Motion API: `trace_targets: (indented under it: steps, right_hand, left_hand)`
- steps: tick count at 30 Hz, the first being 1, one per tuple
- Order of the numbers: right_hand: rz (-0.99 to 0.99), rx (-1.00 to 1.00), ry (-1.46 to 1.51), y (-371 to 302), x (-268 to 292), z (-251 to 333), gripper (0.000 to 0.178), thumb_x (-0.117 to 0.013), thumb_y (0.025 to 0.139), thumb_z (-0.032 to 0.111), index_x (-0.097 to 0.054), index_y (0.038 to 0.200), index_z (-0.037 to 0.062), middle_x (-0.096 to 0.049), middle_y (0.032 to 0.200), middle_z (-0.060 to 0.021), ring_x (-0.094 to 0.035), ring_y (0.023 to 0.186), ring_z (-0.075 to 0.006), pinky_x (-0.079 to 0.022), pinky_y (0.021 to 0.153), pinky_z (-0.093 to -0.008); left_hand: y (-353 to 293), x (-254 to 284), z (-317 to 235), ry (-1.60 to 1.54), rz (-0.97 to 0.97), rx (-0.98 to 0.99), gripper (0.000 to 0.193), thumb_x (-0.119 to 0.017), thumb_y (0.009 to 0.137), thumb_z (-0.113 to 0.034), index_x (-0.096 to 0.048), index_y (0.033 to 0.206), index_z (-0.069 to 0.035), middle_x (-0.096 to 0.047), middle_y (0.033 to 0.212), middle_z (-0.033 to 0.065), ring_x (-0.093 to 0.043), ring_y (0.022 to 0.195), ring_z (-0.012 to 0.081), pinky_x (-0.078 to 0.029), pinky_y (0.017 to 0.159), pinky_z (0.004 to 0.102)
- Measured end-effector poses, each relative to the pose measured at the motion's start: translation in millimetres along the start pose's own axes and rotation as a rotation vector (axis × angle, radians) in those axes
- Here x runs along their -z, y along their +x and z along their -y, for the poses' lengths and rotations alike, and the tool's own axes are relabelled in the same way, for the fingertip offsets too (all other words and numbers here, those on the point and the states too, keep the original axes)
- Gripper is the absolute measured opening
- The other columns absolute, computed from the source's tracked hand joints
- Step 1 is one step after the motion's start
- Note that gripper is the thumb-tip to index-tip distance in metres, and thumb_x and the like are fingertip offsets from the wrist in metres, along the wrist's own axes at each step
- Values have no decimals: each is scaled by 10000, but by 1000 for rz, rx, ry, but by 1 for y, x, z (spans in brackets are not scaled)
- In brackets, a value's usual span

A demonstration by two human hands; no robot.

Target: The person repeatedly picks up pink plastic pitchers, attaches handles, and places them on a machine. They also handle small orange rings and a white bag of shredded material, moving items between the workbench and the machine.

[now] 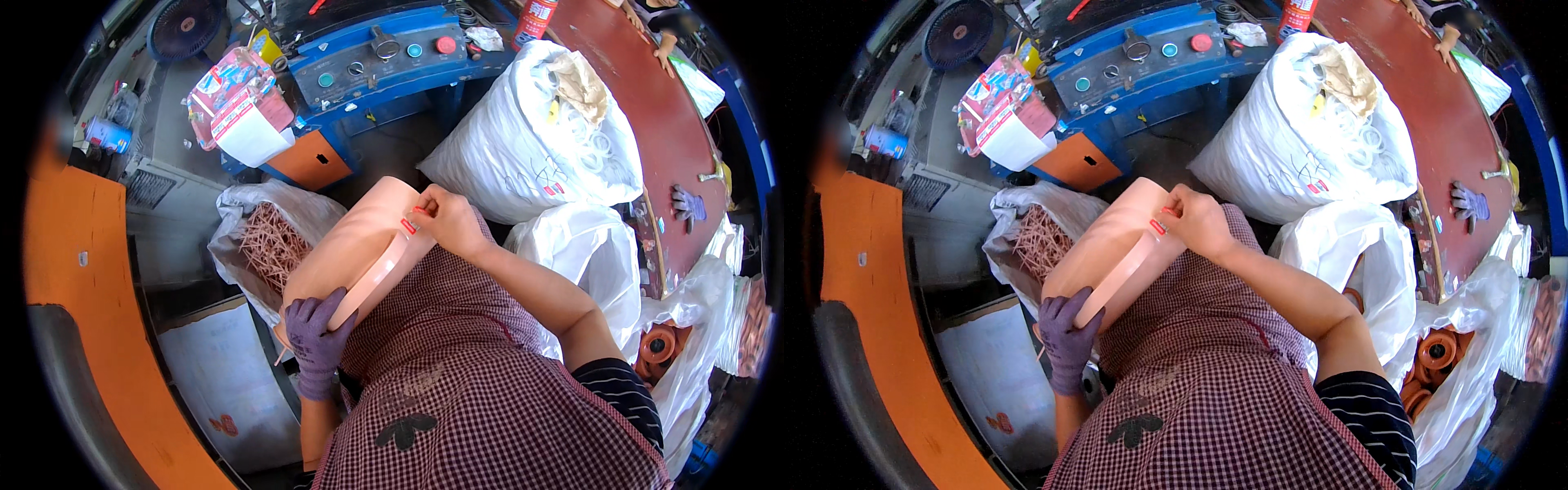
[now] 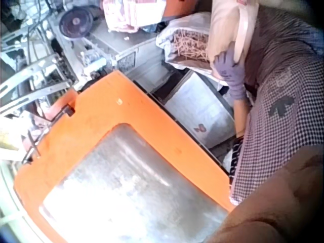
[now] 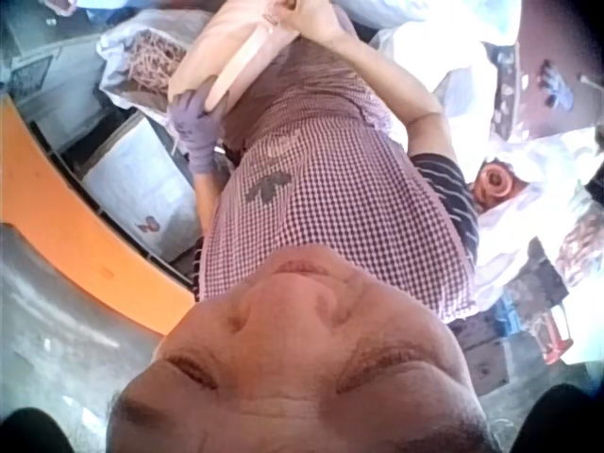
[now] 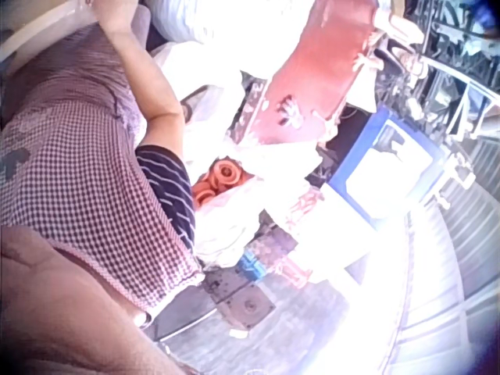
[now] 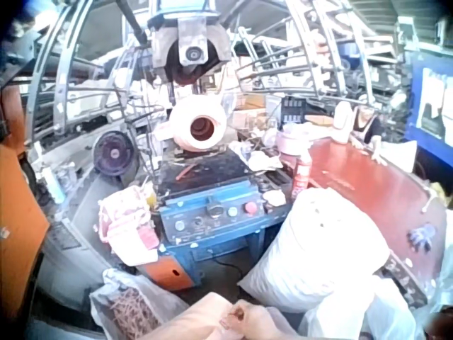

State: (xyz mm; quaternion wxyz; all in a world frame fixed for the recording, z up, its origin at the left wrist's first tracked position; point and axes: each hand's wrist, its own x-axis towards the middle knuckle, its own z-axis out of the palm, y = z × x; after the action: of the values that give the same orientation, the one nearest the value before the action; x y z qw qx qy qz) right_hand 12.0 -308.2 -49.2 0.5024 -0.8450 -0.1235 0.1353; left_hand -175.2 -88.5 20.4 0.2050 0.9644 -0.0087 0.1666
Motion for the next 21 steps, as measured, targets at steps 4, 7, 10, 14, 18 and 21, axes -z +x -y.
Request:
trace_targets:
  steps: [4, 7, 10, 14, 18, 21]
  right_hand:
    - [56, -116, -330, 20, 32, -8, 555, -790, 744, 429, -566, 1039, 16, -671, 902, -149, -669, 800, -229, -515, 678, -326]
    - [234, -404, 486, 30, 48, -22, 375, -668, 897, 354, -593, 1049, 20, -634, 965, -63, -616, 856, -166, -507, 724, -314]
    - [502, -265, 802, 27, 38, -29, 338, -622, 934, 292, -604, 1100, -2, -640, 1031, -85, -605, 896, -138, -495, 800, -287]
    - [560, -174, 557, 7, 11, -8, 408, -565, 964, 400, -684, 988, 10, -667, 848, -10, -596, 737, -94, -488, 686, -243]
    - [347, -125, 412, -26, 15, 30, 416, -602, 952, 406, -714, 880, 12, -597, 705, 32, -483, 664, -39, -454, 610, -255]
    - [286, 279, 695, -60, 22, 47, 312, -573, 979, 310, -670, 1086, 33, -660, 913, 9, -563, 866, -61, -505, 758, -277]
  left_hand:
    - [0, 3, 4, -77, -20, 79, 415, -802, 589, -148, -709, 992, -113, -596, 765, 68, -561, 752, 263, -439, 731, 394]
    - [-1, 9, 9, -111, -10, 108, 409, -799, 609, -60, -695, 1004, -45, -613, 799, 113, -571, 780, 298, -470, 739, 383]
    - [-5, 11, 16, -155, 14, 116, 411, -802, 610, -56, -698, 1006, -41, -618, 821, 114, -572, 786, 300, -471, 740, 383]
    - [-23, 9, 28, -182, 26, 214, 476, -797, 583, -60, -696, 1048, -88, -621, 954, 105, -577, 912, 283, -467, 836, 384]
    - [-59, 3, 46, -670, -369, 525, 590, -714, 751, -52, -501, 1296, 19, -533, 1285, 121, -495, 1205, 282, -401, 1036, 411]
    - [-71, 0, 69, -1153, -454, 949, 588, -516, 949, -394, -407, 1408, -44, -472, 1395, 162, -448, 1271, 332, -326, 1087, 441]
